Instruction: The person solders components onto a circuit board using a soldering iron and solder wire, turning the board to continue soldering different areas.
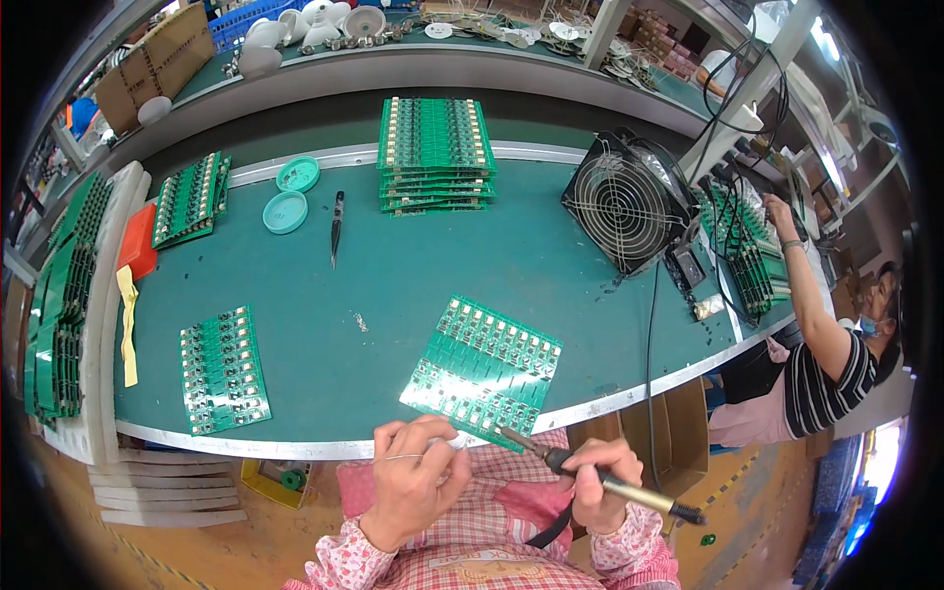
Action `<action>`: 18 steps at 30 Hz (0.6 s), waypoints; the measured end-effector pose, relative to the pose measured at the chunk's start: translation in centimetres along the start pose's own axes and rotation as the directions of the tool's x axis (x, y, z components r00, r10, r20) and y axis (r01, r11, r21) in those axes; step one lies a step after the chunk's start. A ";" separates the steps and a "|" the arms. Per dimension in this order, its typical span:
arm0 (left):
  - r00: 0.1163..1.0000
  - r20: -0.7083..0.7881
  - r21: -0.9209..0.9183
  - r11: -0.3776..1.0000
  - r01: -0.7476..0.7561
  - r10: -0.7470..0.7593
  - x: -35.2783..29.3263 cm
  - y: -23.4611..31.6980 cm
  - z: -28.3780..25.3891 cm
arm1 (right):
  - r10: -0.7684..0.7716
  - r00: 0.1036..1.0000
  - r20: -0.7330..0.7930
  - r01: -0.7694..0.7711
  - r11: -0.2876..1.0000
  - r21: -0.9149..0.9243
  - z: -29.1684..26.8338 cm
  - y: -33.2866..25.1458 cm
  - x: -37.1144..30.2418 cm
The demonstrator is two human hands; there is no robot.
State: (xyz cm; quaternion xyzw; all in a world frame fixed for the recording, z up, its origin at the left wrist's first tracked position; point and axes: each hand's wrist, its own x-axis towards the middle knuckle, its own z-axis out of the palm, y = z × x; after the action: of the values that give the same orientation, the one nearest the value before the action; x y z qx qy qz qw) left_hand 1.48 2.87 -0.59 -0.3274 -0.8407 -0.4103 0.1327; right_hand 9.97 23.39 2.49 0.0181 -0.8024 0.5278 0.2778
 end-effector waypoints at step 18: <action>1.000 -0.021 0.009 1.000 0.013 -0.013 0.9 -0.1 0.6 | 0.380 0.916 0.127 -0.400 0.862 0.311 1.0 1.7 4.6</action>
State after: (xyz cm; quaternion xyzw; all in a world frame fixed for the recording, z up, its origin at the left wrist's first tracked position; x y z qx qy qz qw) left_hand 0.77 3.64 -0.58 -0.3168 -0.8434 -0.4107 0.1404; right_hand 5.12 24.48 2.90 -0.0819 -0.6976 0.6992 0.1334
